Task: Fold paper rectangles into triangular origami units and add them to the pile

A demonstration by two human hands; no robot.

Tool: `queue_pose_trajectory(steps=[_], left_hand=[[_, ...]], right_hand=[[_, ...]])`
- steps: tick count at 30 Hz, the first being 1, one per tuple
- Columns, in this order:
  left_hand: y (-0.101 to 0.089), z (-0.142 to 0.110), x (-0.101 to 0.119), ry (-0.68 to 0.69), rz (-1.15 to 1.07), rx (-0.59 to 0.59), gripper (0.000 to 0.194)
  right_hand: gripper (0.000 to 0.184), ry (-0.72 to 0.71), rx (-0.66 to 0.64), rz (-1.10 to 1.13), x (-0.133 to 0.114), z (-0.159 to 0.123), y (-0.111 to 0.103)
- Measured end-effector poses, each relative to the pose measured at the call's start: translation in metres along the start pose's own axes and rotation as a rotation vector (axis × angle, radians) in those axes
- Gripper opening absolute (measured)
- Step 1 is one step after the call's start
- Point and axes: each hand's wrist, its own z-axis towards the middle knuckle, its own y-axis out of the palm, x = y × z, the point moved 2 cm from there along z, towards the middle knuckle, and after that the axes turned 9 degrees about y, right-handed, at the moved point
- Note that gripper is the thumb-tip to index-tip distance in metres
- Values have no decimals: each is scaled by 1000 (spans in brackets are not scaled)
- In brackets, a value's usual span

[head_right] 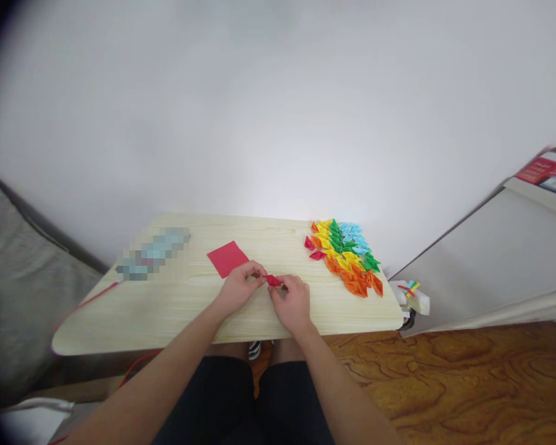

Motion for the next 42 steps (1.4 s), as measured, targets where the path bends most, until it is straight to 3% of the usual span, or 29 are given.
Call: queue_pose_trajectory(steps=[8, 15, 25, 33, 42], left_hand=[[4, -8, 9, 71, 121, 67, 37], [-4, -25, 30, 137, 235, 139, 14], [-18, -49, 29, 158, 351, 84, 14], [-20, -64, 32, 157, 397, 48, 19], [-18, -77, 33, 120, 383, 28, 17]], right_hand=[[13, -49, 36, 8, -1, -4, 0], [16, -134, -4, -118, -8, -10, -1], [13, -221, -86, -154, -12, -23, -5], [20, -205, -117, -152, -10, -37, -14], [11, -155, -104, -106, 0, -49, -14]])
